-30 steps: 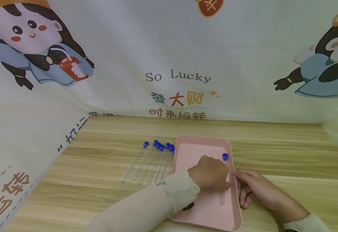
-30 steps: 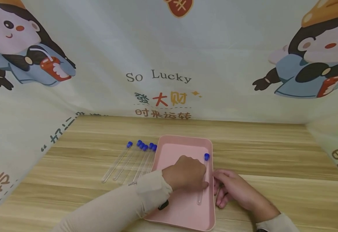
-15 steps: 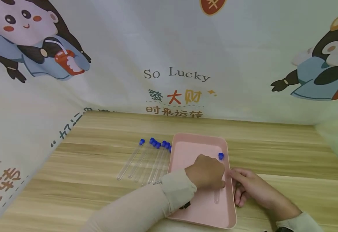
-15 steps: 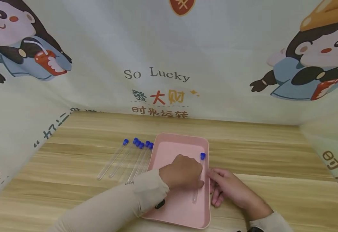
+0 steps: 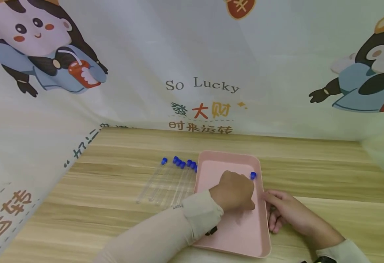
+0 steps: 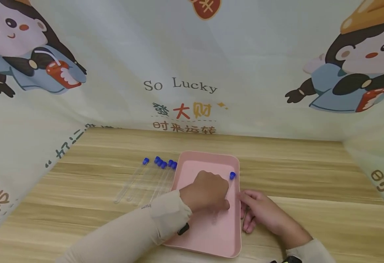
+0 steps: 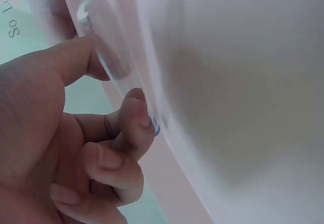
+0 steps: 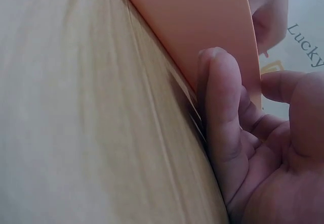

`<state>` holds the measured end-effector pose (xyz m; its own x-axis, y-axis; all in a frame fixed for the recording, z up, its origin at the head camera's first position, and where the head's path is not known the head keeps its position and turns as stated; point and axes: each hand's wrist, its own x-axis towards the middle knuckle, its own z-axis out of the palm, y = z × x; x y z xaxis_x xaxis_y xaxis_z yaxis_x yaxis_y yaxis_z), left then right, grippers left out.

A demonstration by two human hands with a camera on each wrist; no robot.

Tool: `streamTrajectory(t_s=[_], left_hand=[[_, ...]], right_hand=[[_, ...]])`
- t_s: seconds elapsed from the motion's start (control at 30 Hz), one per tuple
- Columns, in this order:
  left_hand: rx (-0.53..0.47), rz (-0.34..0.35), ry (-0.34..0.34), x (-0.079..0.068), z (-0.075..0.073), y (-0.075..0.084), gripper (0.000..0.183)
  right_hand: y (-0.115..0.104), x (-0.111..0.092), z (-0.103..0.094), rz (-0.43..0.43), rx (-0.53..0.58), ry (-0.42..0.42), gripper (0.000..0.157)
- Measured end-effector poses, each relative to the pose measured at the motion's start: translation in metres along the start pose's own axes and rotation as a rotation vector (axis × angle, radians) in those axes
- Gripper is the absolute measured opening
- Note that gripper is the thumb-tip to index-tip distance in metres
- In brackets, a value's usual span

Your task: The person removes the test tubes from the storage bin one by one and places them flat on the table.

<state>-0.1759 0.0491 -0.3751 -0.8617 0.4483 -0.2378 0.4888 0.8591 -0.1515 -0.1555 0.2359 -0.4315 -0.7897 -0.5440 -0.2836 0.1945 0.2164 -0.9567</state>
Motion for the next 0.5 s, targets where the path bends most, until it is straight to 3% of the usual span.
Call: streamTrajectory(t_s=[0.27, 0.5], left_hand=[[-0.053, -0.005, 0.069, -0.012, -0.013, -0.02, 0.039], [-0.147, 0.003, 0.134, -0.035, -0.021, -0.047, 0.047]], right_hand=[[0.0, -0.005, -0.002, 0.013, -0.018, 0.026, 0.045], [-0.001, 0.0, 0.002, -0.006, -0.015, 0.004, 0.039]])
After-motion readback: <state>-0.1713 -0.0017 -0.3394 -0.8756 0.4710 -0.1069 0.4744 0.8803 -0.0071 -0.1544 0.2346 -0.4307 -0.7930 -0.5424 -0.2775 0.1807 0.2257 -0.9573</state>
